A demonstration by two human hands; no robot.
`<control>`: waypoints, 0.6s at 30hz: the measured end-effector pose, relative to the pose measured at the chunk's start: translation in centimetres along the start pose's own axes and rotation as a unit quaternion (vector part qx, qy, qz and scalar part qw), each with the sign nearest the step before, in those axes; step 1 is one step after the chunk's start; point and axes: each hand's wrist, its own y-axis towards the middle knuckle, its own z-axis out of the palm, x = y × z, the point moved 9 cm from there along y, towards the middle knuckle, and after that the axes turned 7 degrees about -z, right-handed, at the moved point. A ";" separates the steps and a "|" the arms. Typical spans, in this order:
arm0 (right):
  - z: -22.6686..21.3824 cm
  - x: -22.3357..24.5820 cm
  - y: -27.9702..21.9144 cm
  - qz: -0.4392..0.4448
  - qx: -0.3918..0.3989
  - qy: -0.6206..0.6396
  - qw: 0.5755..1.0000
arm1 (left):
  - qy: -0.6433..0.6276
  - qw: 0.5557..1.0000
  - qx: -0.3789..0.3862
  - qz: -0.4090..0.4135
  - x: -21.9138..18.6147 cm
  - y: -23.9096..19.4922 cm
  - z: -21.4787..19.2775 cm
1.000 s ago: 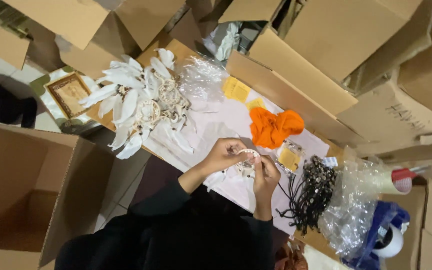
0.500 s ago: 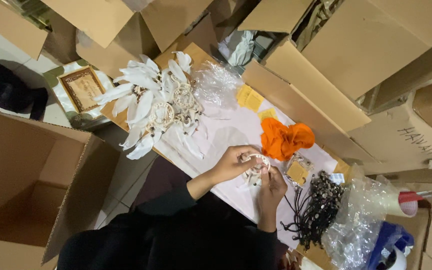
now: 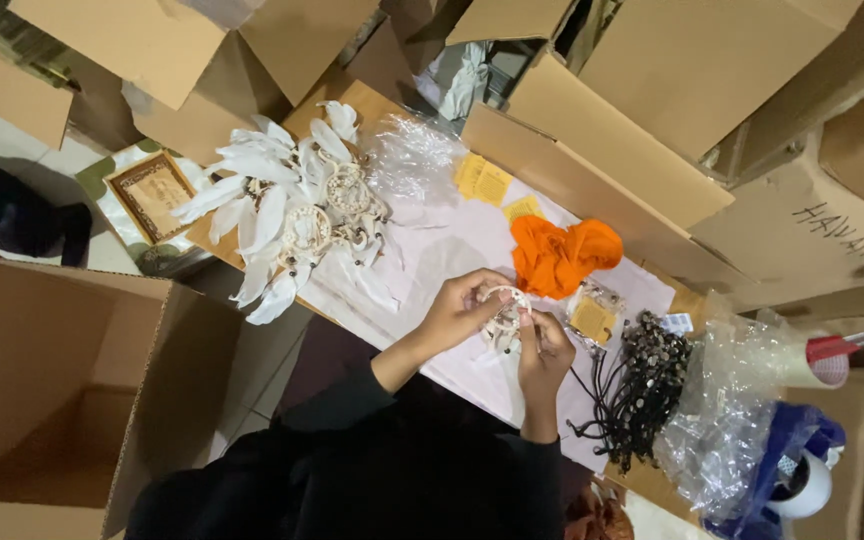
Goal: Attaching small yellow labels or tags to white decorative craft items
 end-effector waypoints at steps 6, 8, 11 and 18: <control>-0.4 -1.3 -0.6 0.011 -0.013 0.003 1.000 | 0.154 0.978 -0.053 0.132 -6.8 -1.1 -3.4; -0.6 -2.1 -0.7 0.014 -0.012 0.009 1.000 | 0.245 0.953 -0.068 0.167 -11.4 -1.1 -5.7; -0.7 -2.6 -0.9 0.014 -0.001 0.013 1.000 | 0.421 0.876 -0.116 0.203 -15.4 -0.2 -9.5; -0.2 -1.9 -0.8 0.035 0.009 -0.092 0.995 | 0.682 0.693 -0.186 0.141 -11.8 6.7 -17.9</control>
